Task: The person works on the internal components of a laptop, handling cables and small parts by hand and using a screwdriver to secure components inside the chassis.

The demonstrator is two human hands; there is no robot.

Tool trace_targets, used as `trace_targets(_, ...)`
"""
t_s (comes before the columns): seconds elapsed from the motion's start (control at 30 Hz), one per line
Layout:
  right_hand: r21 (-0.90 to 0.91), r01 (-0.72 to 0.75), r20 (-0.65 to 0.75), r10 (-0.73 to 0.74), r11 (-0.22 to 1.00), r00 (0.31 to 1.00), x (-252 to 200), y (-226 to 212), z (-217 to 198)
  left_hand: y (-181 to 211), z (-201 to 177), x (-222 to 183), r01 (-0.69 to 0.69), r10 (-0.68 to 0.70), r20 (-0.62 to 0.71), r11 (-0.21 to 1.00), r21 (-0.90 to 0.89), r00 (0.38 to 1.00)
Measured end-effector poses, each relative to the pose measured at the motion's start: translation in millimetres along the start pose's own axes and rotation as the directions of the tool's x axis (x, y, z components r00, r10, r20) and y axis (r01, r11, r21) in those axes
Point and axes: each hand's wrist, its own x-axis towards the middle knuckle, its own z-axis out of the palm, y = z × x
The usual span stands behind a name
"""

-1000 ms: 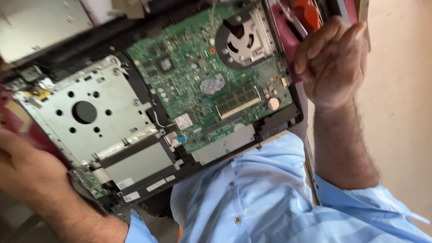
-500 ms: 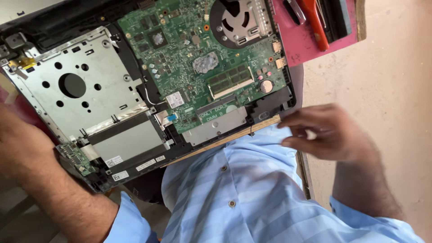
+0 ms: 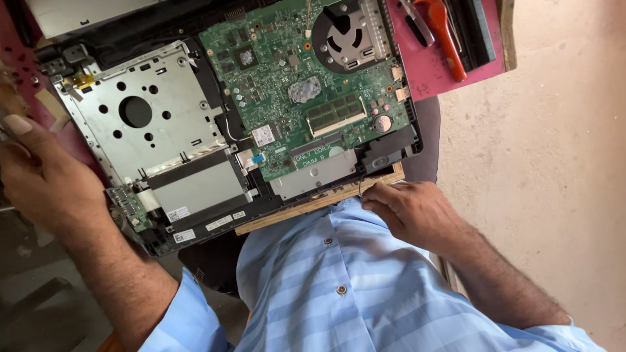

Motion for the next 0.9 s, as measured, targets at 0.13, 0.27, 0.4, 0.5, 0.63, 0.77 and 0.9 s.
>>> trace_targets(0.13,0.179,-0.075,0.106,0.056,0.981,0.993,-8,-10,-13,-14,-7,-28,-0.172,0.14,-0.174,0.969,-0.18,0.975)
trace_targets(0.27,0.374,0.037,0.03,-0.052,0.927,0.998,-12,-14,-12,-14,-38,-76,-0.428,0.347,-0.338,0.881,-0.203,0.875)
trace_targets(0.4,0.51,0.102,-0.099,-0.06,0.854,0.993,-14,-10,-5,25,-69,-132,-0.501,0.43,-0.403,0.861,-0.086,0.808)
trace_targets(0.5,0.691,0.137,-0.15,-0.045,0.709,0.988,-18,1,1,60,-84,-164,-0.562,0.53,-0.185,0.78,-0.276,0.827)
trace_targets(0.63,0.906,0.184,-0.192,-0.018,0.381,0.981,-25,10,8,100,-61,-186,-0.522,0.705,-0.009,0.517,-0.679,0.71)
trace_targets(0.77,0.971,0.231,-0.232,0.015,0.066,0.973,-18,9,20,116,-58,-186,-0.52,0.759,0.212,0.593,-0.615,0.616)
trace_targets(0.9,0.969,0.246,-0.244,0.053,-0.038,0.968,-13,12,30,124,-43,-185,-0.534,0.751,0.323,0.644,-0.548,0.576)
